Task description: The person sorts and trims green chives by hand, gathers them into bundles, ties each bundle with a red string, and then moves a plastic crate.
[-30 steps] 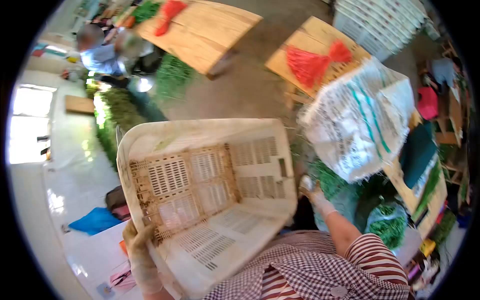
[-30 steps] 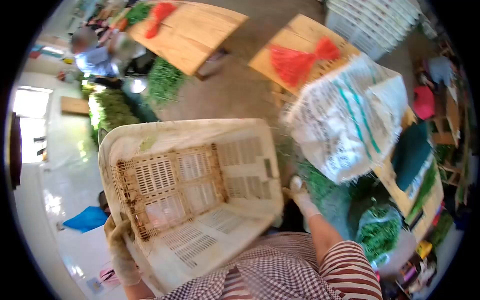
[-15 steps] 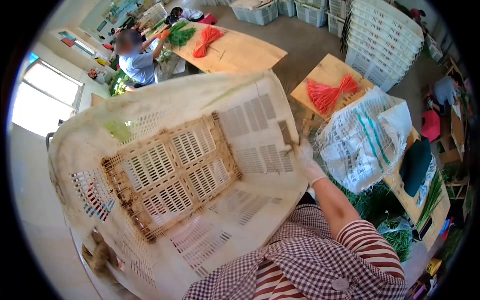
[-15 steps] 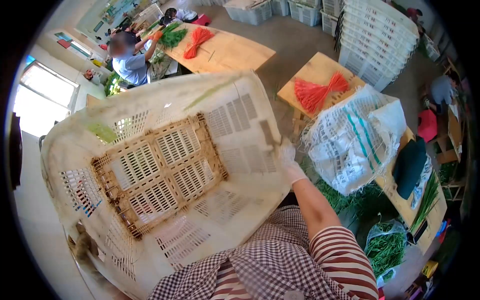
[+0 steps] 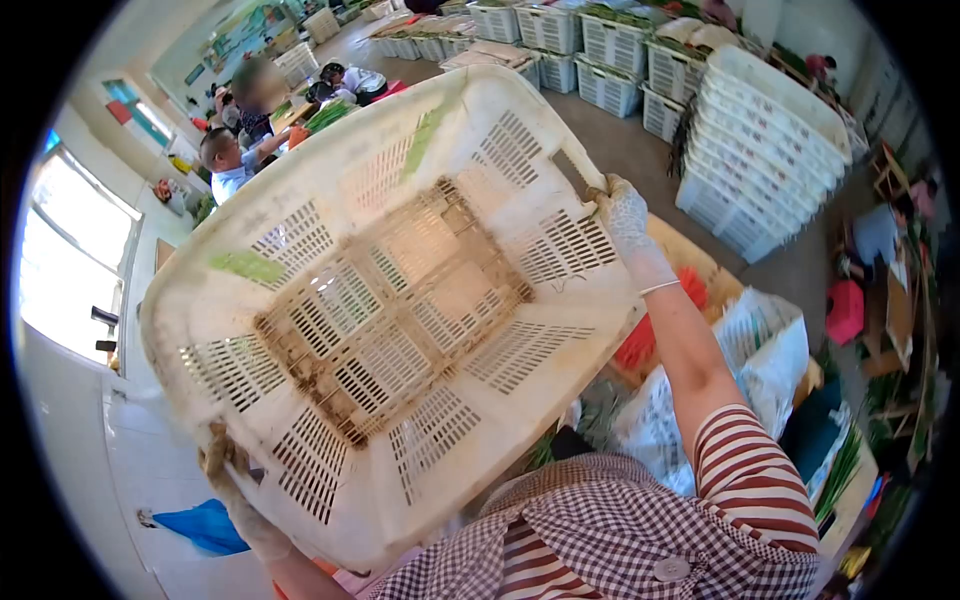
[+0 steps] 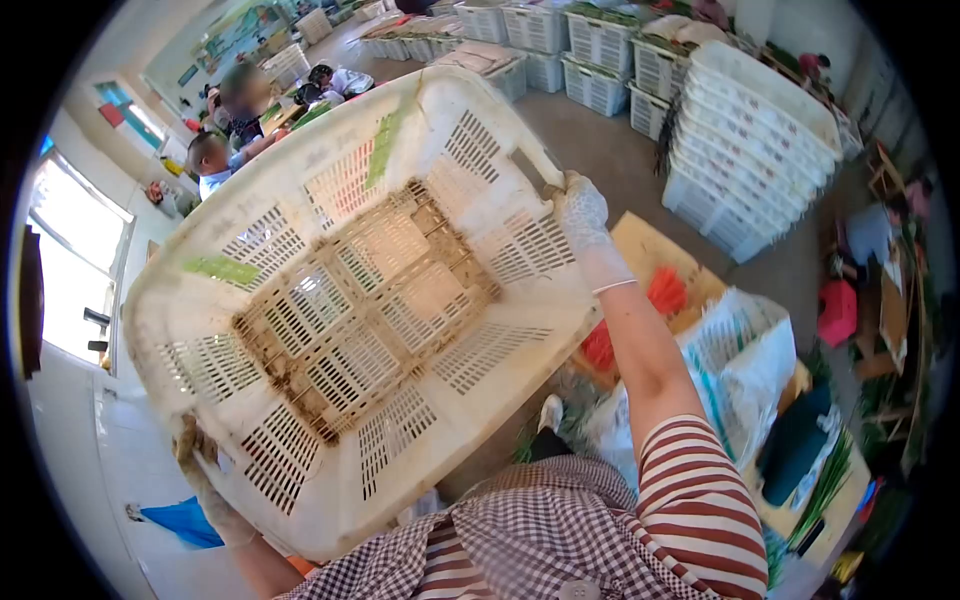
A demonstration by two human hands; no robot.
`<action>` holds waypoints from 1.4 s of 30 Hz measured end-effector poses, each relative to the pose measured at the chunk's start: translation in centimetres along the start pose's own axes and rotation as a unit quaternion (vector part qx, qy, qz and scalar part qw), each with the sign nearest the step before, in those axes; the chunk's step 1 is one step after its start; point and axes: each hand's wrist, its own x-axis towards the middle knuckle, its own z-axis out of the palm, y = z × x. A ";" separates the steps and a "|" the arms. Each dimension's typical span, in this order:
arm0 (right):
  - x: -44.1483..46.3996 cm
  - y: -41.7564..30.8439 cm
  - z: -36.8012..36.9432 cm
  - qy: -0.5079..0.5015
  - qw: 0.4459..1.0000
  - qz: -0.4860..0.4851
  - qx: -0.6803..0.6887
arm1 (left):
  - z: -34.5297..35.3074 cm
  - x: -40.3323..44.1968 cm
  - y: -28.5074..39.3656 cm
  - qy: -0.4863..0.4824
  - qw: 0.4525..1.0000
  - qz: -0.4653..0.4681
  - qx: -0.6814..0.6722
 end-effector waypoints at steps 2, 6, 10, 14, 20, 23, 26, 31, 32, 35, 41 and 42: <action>6.2 1.0 -0.6 -0.004 1.000 -0.001 -0.027 | 3.9 4.7 -4.6 -0.027 0.997 -0.034 -0.061; 24.7 0.6 3.2 -0.028 0.995 -0.015 -0.098 | 18.1 16.9 -14.0 0.042 0.978 -0.113 -0.168; 33.4 1.8 8.6 -0.041 0.986 -0.016 -0.162 | 23.6 25.1 -19.3 0.027 0.969 -0.133 -0.208; 37.1 1.3 10.3 -0.094 0.983 0.033 -0.156 | 23.9 33.5 -26.4 0.044 0.970 -0.163 -0.172; 44.9 3.6 14.3 -0.052 0.980 -0.004 -0.190 | 26.8 43.4 -32.2 0.000 0.934 -0.273 -0.232; 47.0 7.0 15.1 0.009 0.996 -0.037 -0.085 | 26.9 45.9 -34.3 -0.047 0.922 -0.293 -0.248; 45.6 9.3 14.8 0.077 0.972 -0.053 0.217 | 27.4 46.7 -35.7 0.008 0.947 -0.243 -0.211; 24.2 7.0 9.9 0.046 0.842 0.117 0.525 | 35.5 45.9 -27.6 -0.035 0.981 -0.170 0.091; 21.3 9.4 9.7 -0.007 0.934 0.097 0.345 | 33.3 45.4 -28.0 -0.050 0.979 -0.107 0.165; 11.4 15.3 5.9 -0.057 0.983 0.086 -0.153 | 30.7 43.5 -27.4 -0.016 0.957 -0.288 0.004; -4.7 25.7 -5.9 0.083 0.698 0.612 -0.364 | 40.0 42.8 -25.3 -0.052 0.963 -0.074 0.252; -6.2 27.5 -7.3 0.109 0.663 0.600 -0.434 | 41.0 43.1 -24.9 -0.053 0.962 -0.060 0.262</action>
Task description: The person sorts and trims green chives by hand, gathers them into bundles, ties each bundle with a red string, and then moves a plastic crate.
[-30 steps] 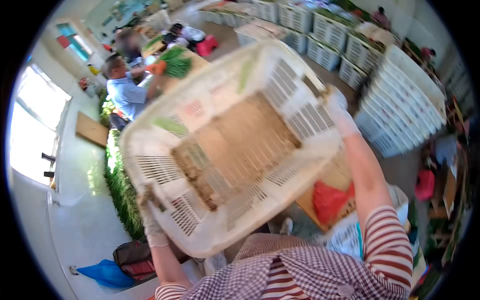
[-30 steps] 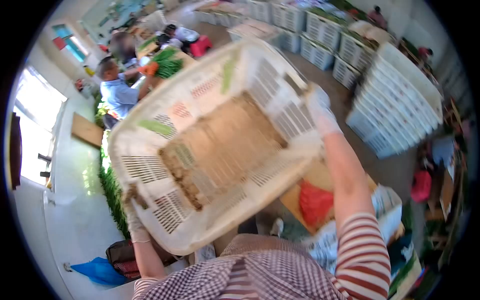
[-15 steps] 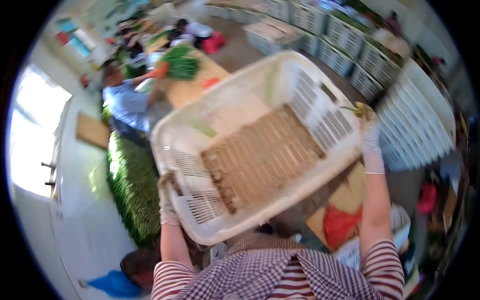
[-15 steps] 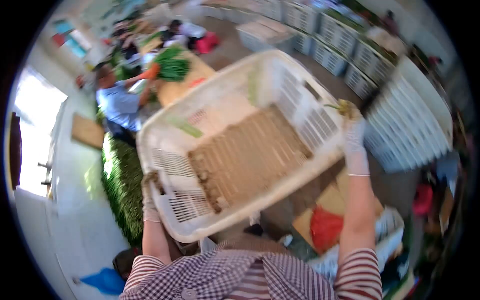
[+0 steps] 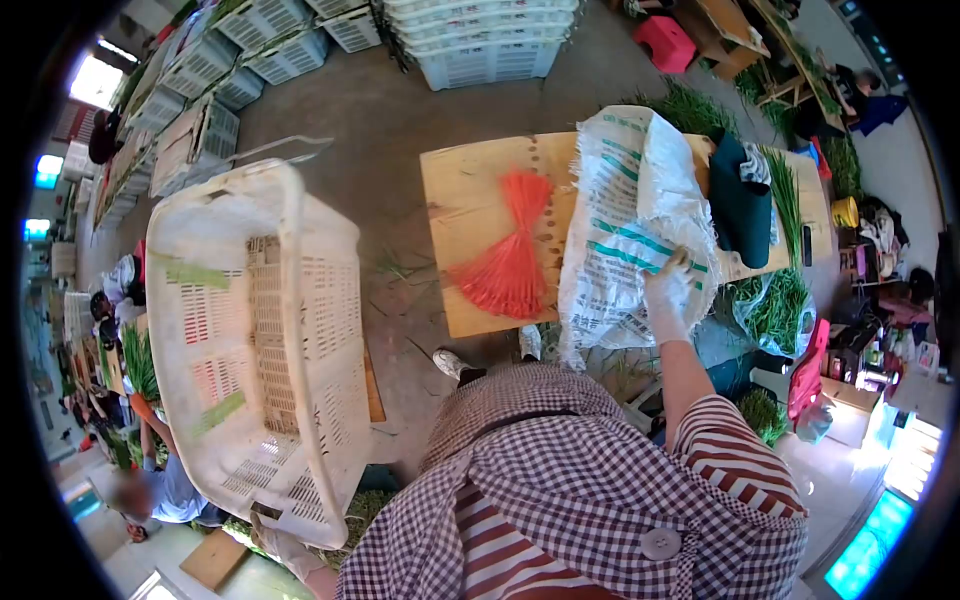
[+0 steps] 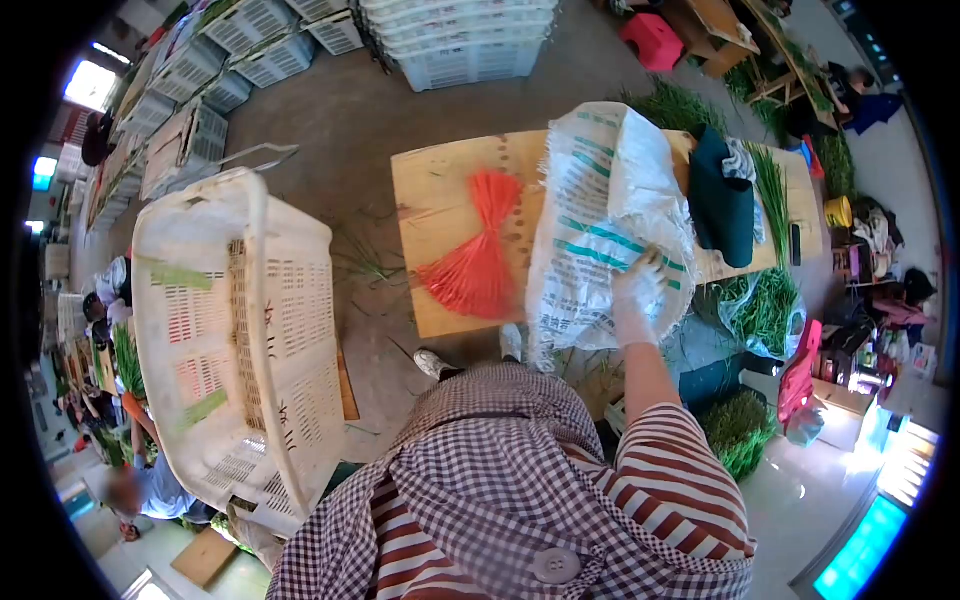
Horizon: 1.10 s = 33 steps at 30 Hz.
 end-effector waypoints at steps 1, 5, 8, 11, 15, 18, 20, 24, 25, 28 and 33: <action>2.2 2.3 1.3 0.067 0.997 0.016 -0.046 | 0.5 -0.4 0.7 0.002 1.000 0.011 0.012; 11.1 8.8 -0.7 0.007 0.991 0.070 -0.117 | 0.9 -7.4 4.0 0.035 0.997 0.064 0.039; 14.7 9.5 -2.3 0.024 0.996 0.062 -0.064 | 1.2 -8.5 5.8 0.047 0.993 0.095 0.053; 17.7 5.9 -5.8 0.121 0.991 0.001 0.055 | 2.0 -7.6 7.3 0.046 0.990 0.118 0.061; 21.0 -2.0 -15.4 0.253 0.928 -0.143 0.233 | 4.3 -7.5 8.2 0.043 0.983 0.155 0.086; 19.1 -9.3 -24.9 0.313 0.847 -0.266 0.338 | 3.8 -5.4 5.6 0.021 0.983 0.176 -0.047; 14.9 -14.7 -31.5 0.324 0.781 -0.355 0.398 | 2.7 -9.8 9.8 0.018 0.985 0.152 -0.079; -1.6 -24.6 -37.0 0.334 0.672 -0.496 0.437 | 0.3 -2.4 2.0 0.005 0.966 0.206 -0.154; -5.7 -27.3 -37.7 0.330 0.644 -0.532 0.439 | -0.5 -2.2 0.8 0.025 0.967 0.213 -0.141; -16.0 -31.9 -37.0 0.302 0.588 -0.628 0.410 | 0.7 -1.2 1.4 -0.005 0.962 0.233 -0.143; -29.6 -33.9 -26.9 0.237 0.479 -0.803 0.262 | 1.8 -2.0 3.1 -0.034 0.957 0.188 -0.218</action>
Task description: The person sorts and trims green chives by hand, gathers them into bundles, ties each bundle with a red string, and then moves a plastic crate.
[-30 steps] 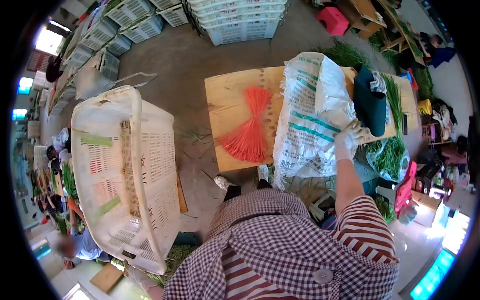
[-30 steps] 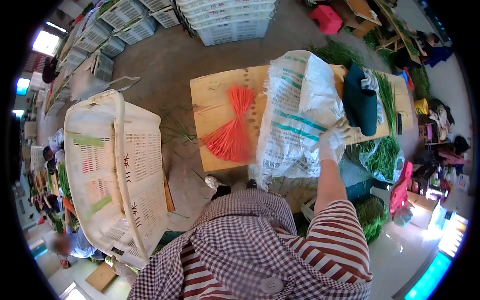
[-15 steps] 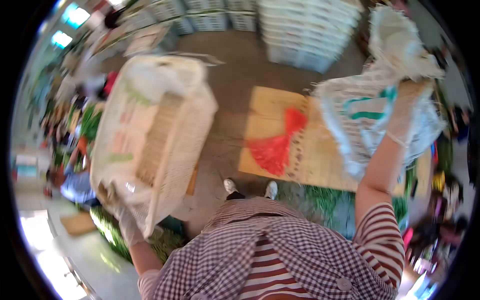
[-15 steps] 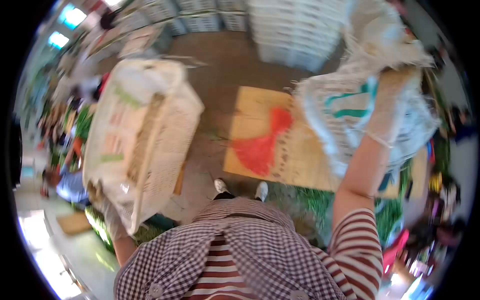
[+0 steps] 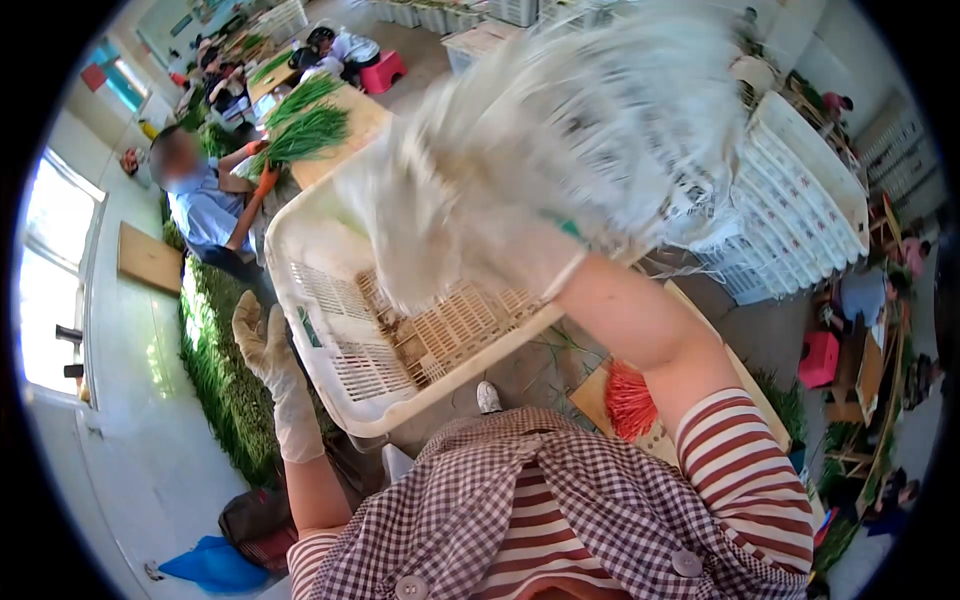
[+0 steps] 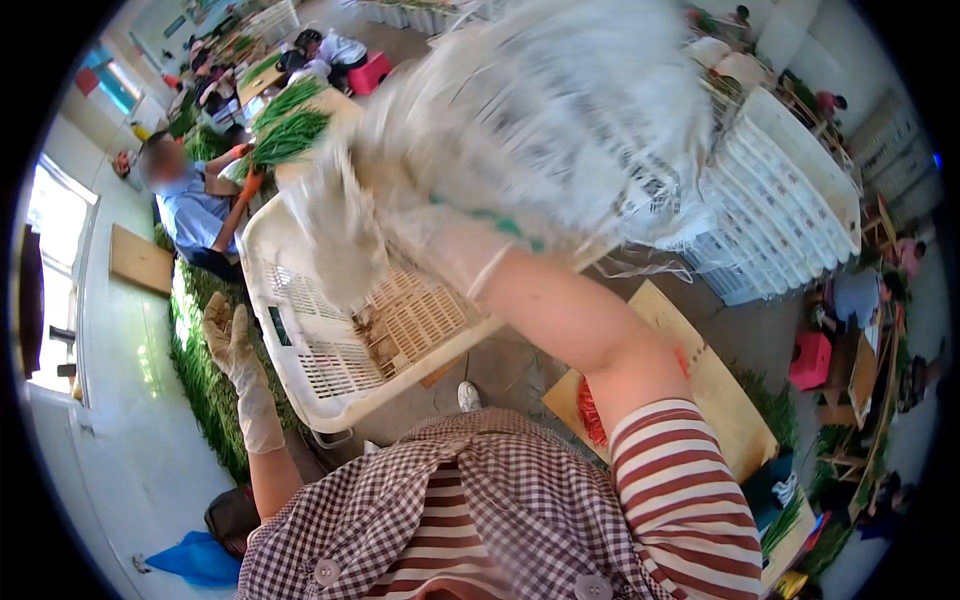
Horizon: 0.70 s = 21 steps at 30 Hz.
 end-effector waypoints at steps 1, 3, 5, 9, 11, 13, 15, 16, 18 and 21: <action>-1.7 -1.8 1.7 -0.040 0.998 -0.043 0.005 | 0.2 0.1 0.0 -0.001 1.000 0.014 -0.007; -5.7 -4.4 4.0 -0.111 0.985 -0.128 0.021 | 0.5 -0.5 -0.2 0.002 1.000 0.027 -0.011; -10.2 -6.4 5.0 -0.174 0.961 -0.211 0.040 | 0.5 -1.5 -0.5 0.006 1.000 0.027 -0.003; -13.1 -8.2 1.5 -0.228 0.928 -0.218 0.198 | 0.5 -2.1 -1.6 -0.041 0.997 0.003 0.072; -10.2 -7.0 -2.4 -0.226 0.908 -0.077 0.343 | -0.6 -3.4 -2.4 -0.045 0.990 -0.028 0.128; -8.6 -3.9 -8.3 -0.111 0.951 0.148 0.247 | -2.0 -4.6 -1.6 -0.036 0.971 -0.049 0.232; -13.2 1.5 -11.3 0.048 0.914 0.347 0.206 | -3.5 -6.0 -2.7 -0.037 0.967 -0.092 0.236; -16.3 5.1 -11.7 0.024 0.951 0.301 0.066 | -6.1 -7.7 -2.7 -0.022 0.959 -0.119 0.256; -23.4 10.8 -11.9 -0.066 0.930 0.347 -0.106 | -9.4 -11.4 -6.9 -0.002 0.966 -0.198 0.164; -32.0 12.4 -10.2 -0.282 0.796 0.526 0.099 | -12.2 -16.1 -4.5 -0.101 0.904 -0.407 0.077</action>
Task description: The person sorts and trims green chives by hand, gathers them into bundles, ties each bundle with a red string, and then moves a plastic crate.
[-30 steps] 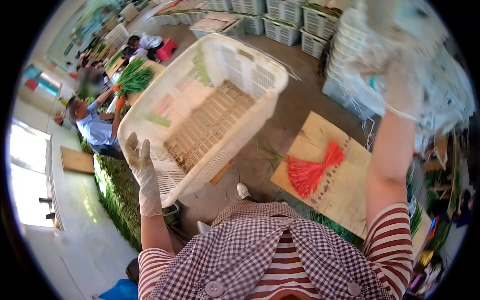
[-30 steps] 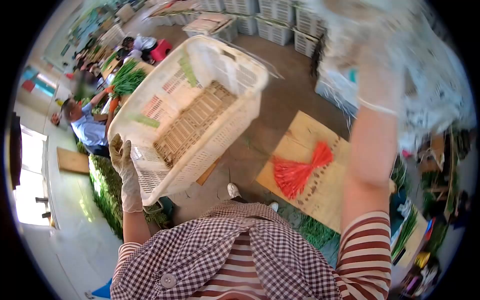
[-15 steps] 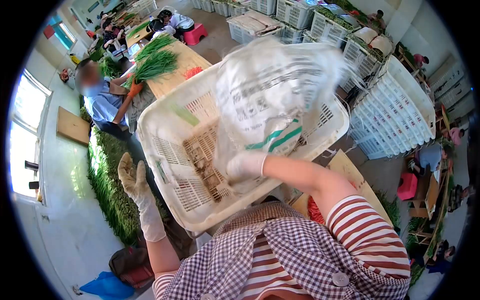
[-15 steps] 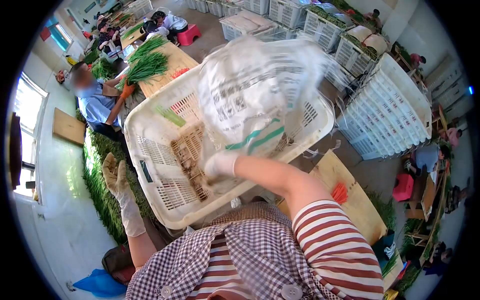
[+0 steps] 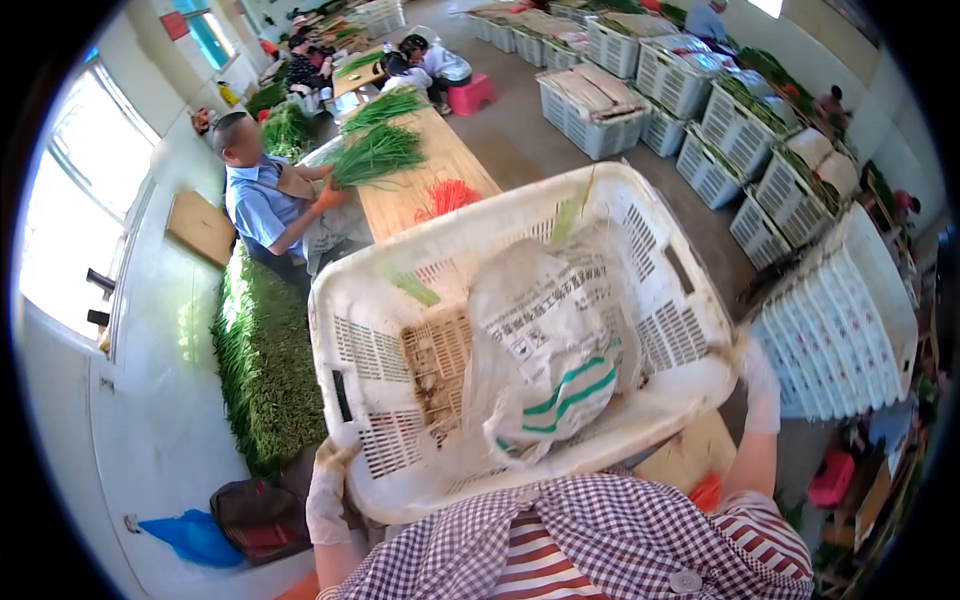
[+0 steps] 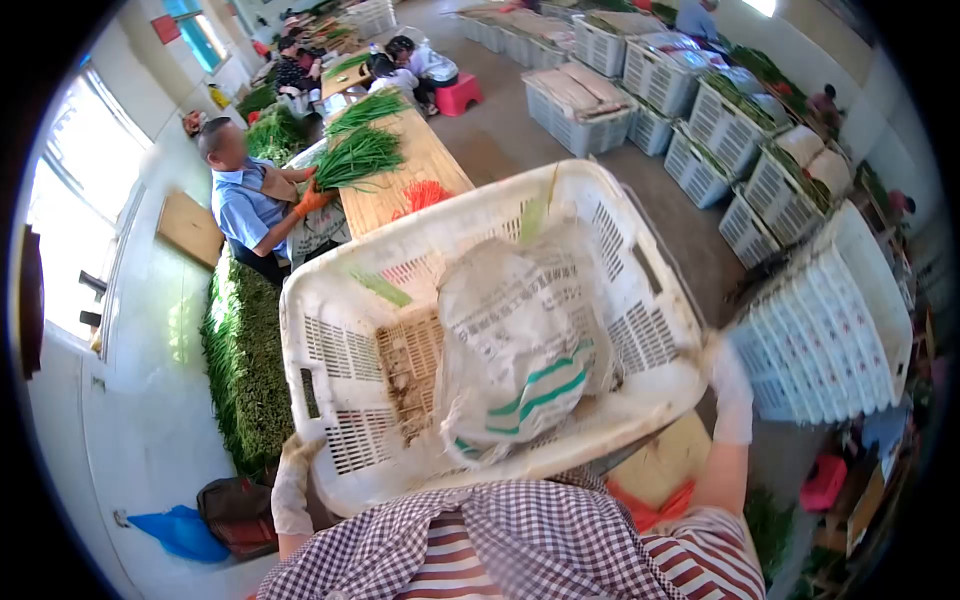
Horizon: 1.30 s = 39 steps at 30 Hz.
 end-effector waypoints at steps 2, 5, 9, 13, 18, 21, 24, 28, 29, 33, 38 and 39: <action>-2.2 -0.3 4.2 -0.032 0.928 0.009 0.370 | -1.1 -2.3 -0.2 0.055 0.996 -0.021 -0.069; -4.3 -5.5 6.7 -0.030 0.874 -0.040 0.483 | -4.7 -0.6 1.1 0.051 0.992 0.025 -0.113; -5.0 -11.5 7.5 -0.060 0.893 -0.016 0.445 | -10.0 1.7 1.3 0.077 0.994 0.069 -0.045; -3.7 -16.0 8.1 -0.029 0.927 0.007 0.373 | -9.9 0.4 8.3 -0.015 0.980 0.154 -0.123; -2.0 -16.5 7.8 0.009 0.848 0.013 0.530 | -7.7 2.5 15.3 -0.016 0.976 0.195 -0.093; -1.1 -16.0 5.9 0.059 0.837 -0.020 0.543 | -6.2 4.9 18.1 -0.017 0.971 0.221 -0.094; 0.1 -15.2 3.6 0.119 0.813 -0.057 0.568 | -5.1 7.8 20.7 -0.027 0.964 0.246 -0.101; 1.0 -14.5 0.4 0.226 0.815 -0.072 0.528 | -3.3 11.2 23.1 -0.032 0.950 0.282 -0.128; 0.7 -14.0 -0.4 0.264 0.818 -0.074 0.505 | -2.0 11.7 23.6 -0.031 0.947 0.288 -0.139; -0.3 -12.8 -4.8 0.294 0.800 -0.074 0.517 | 0.0 12.0 25.5 -0.047 0.907 0.377 -0.185; -1.5 -13.5 -6.5 0.329 0.802 -0.112 0.486 | -2.7 13.2 25.3 -0.051 0.895 0.395 -0.200; -1.0 -13.0 -6.7 0.342 0.800 -0.104 0.483 | -1.9 12.8 25.9 -0.065 0.905 0.378 -0.186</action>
